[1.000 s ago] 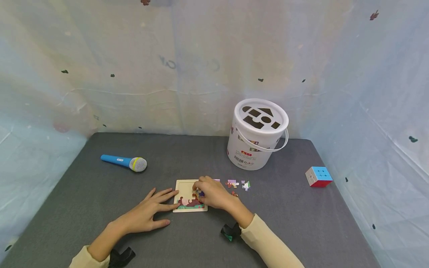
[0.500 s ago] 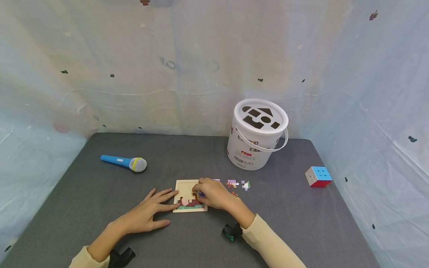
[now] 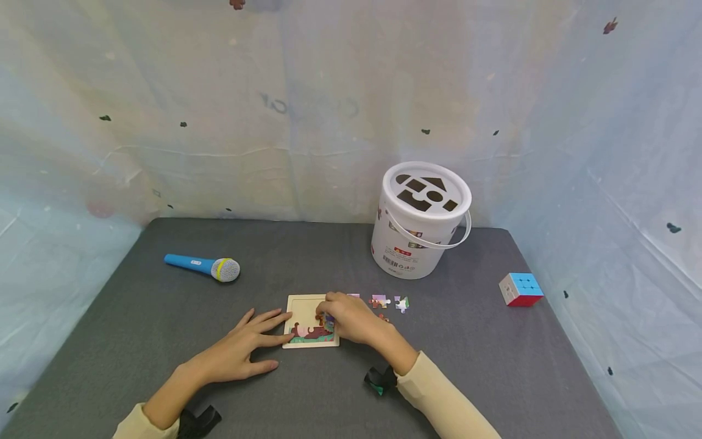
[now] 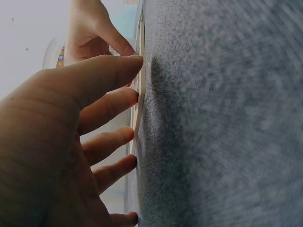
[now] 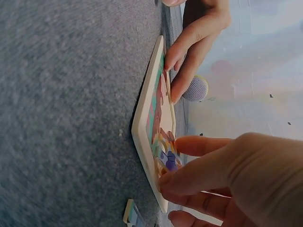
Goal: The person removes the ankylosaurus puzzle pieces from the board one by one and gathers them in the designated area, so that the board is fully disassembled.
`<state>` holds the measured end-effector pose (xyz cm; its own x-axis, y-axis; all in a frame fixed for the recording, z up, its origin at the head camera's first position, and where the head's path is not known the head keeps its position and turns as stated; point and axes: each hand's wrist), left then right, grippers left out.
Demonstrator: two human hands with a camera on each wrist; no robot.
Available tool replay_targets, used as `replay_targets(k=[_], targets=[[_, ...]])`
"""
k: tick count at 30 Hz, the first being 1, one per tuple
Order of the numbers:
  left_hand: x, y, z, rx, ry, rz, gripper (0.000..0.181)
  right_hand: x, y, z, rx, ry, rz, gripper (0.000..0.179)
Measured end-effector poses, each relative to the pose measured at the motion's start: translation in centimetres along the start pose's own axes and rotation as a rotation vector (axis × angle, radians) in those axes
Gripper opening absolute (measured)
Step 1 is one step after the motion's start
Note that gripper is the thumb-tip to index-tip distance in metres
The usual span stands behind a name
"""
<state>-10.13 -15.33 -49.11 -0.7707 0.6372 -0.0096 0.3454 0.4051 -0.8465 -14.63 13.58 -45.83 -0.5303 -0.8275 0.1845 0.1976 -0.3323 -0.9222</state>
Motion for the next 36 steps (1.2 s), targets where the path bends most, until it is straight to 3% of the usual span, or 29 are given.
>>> replay_targets(k=[13,27,36], targets=[[0.02,0.07,0.11,0.004,0.009,-0.007,0.055,-0.15,0.09,-0.14,0.005,-0.017,0.0,0.036],[0.03,0.07,0.08,0.006,0.01,-0.007,0.055,-0.12,-0.32,-0.06,0.075,0.04,0.038,0.031],[0.03,0.1,0.09,0.008,0.011,-0.005,0.056,-0.13,-0.08,-0.31,0.258,0.041,0.043,0.026]])
Point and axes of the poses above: each hand's wrist, its own x-axis towards the middle knuckle, its own y-axis out of the palm, z = x × y, and after that the axes turned 8 degrees about -y, right-handed
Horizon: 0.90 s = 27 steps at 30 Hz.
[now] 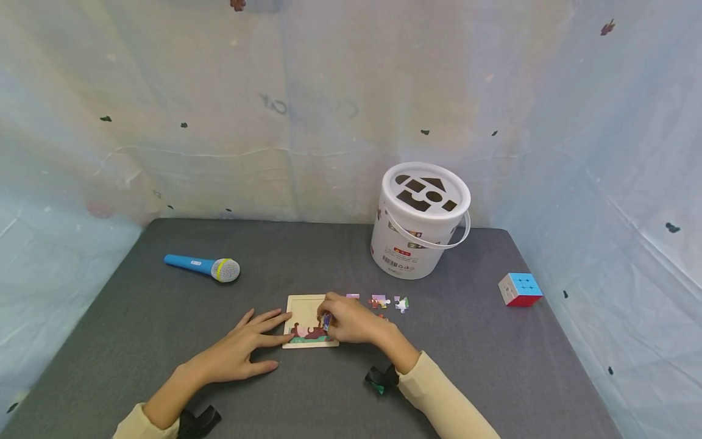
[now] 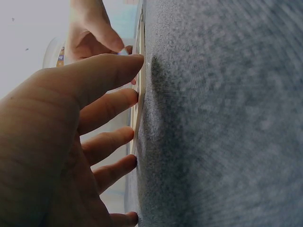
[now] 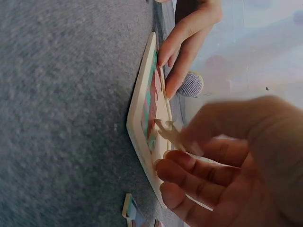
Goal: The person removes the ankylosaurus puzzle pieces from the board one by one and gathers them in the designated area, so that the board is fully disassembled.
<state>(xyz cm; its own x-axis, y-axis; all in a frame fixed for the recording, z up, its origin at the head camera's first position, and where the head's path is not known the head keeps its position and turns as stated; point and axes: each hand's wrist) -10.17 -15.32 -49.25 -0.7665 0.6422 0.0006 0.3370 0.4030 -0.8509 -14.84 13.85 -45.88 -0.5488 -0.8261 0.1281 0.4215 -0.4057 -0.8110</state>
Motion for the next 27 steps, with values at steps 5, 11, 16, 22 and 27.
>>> replay_targets(k=[5,11,16,22,27], targets=[[-0.03,0.02,0.0,0.005,-0.001,0.002,0.056,0.14,0.12,0.05,0.015,0.004,0.004,0.023],[-0.03,0.06,0.02,0.018,-0.004,0.003,0.057,0.24,0.24,0.16,-0.068,-0.012,-0.007,0.023],[0.0,0.06,0.05,0.016,-0.005,0.005,0.057,0.2,0.16,0.2,-0.112,0.009,-0.009,0.03],[0.0,0.06,0.09,0.02,-0.009,0.003,0.056,0.17,0.08,0.38,-0.126,0.038,-0.041,0.031],[-0.02,0.07,0.1,0.015,-0.01,0.0,0.056,0.13,0.11,0.42,-0.089,0.04,-0.073,0.026]])
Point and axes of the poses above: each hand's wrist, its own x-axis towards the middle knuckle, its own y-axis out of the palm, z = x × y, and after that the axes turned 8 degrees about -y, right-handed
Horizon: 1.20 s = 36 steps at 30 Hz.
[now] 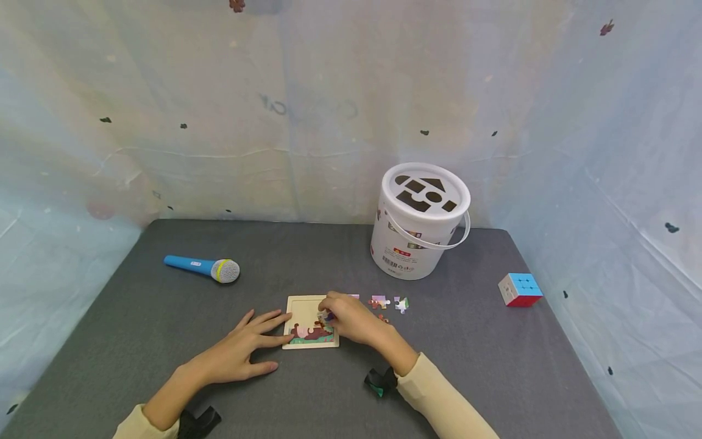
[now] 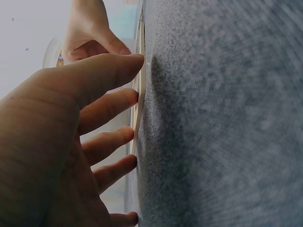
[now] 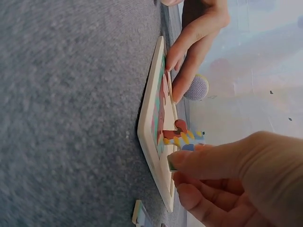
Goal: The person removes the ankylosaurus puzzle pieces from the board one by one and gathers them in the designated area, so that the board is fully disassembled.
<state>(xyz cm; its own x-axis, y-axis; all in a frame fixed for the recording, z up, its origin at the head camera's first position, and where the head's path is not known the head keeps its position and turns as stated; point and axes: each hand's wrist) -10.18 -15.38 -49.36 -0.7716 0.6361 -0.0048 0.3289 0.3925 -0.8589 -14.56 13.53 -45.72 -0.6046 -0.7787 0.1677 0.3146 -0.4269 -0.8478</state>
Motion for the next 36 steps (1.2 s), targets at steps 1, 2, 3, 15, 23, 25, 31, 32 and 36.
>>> replay_targets(k=[1,2,3,15,23,25,31,32,36], targets=[[0.0,0.0,0.0,-0.001,0.0,0.0,0.056,0.0,0.0,0.0,0.007,-0.006,-0.008,0.024],[0.0,0.0,0.0,-0.001,0.001,0.0,0.056,0.0,0.0,0.0,0.012,-0.015,-0.017,0.021],[0.0,0.0,0.0,-0.001,0.002,-0.001,0.056,0.0,0.1,-0.1,0.013,-0.026,-0.027,0.019],[0.0,-0.1,-0.1,0.001,0.003,0.0,0.056,-0.1,0.1,-0.3,0.023,-0.043,-0.072,0.017],[0.0,-0.2,-0.1,0.004,-0.003,0.008,0.056,-1.1,-1.0,-0.6,0.105,-0.025,-0.09,0.016],[0.1,-0.2,-0.1,0.004,-0.002,0.01,0.056,-1.5,-1.4,-0.7,0.128,-0.002,-0.087,0.016],[0.1,-0.2,-0.1,0.002,0.002,0.008,0.057,-3.2,-2.5,-1.6,0.192,0.062,-0.098,0.016],[0.0,-0.2,-0.1,0.002,0.002,0.006,0.057,-3.5,-2.7,-1.7,0.199,0.07,-0.099,0.016],[0.0,-0.2,-0.2,0.0,0.007,0.0,0.057,-4.8,-3.3,-2.4,0.23,0.084,-0.104,0.018]])
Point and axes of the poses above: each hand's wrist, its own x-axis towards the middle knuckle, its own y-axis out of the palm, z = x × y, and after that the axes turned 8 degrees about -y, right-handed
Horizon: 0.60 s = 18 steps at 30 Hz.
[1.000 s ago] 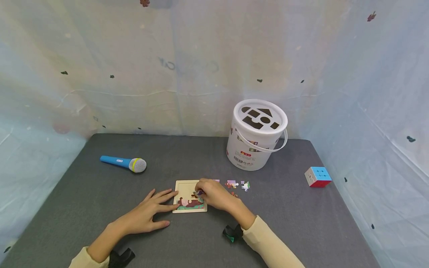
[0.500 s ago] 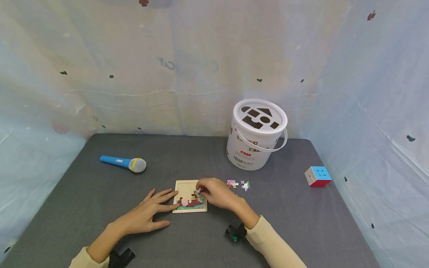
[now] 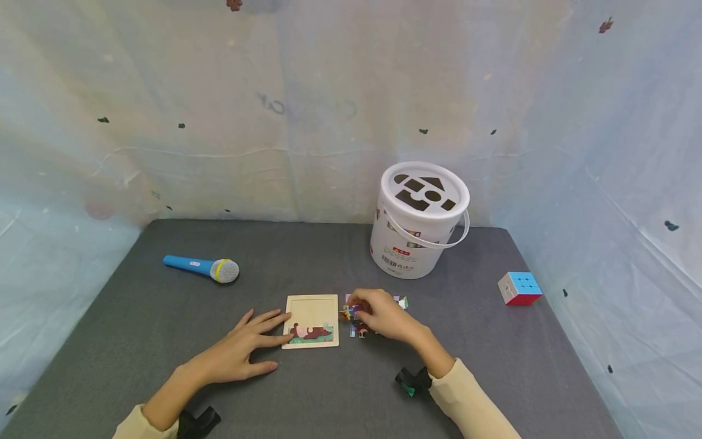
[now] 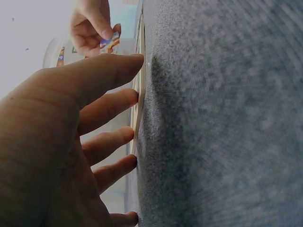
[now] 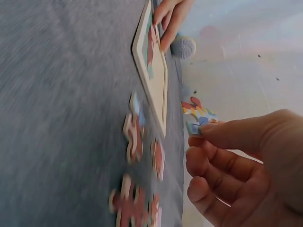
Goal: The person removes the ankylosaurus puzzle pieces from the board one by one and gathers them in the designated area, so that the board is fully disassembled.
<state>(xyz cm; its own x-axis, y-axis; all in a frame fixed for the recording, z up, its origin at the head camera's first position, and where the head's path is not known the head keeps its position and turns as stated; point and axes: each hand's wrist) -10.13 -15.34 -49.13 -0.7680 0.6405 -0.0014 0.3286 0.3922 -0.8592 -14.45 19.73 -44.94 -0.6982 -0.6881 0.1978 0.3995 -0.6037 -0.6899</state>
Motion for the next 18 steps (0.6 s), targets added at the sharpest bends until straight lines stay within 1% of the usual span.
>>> replay_targets(k=[8,11,18], targets=[[0.0,0.1,0.1,-0.005,0.0,-0.001,0.057,-2.6,-1.2,-1.5,0.035,0.031,-0.052,0.017],[0.0,0.1,0.1,-0.004,0.001,-0.002,0.057,-3.7,-1.7,-1.9,0.04,0.045,-0.059,0.018],[0.1,0.2,0.1,-0.008,-0.006,0.003,0.058,-6.3,-3.3,-2.5,0.04,0.114,-0.06,0.017]])
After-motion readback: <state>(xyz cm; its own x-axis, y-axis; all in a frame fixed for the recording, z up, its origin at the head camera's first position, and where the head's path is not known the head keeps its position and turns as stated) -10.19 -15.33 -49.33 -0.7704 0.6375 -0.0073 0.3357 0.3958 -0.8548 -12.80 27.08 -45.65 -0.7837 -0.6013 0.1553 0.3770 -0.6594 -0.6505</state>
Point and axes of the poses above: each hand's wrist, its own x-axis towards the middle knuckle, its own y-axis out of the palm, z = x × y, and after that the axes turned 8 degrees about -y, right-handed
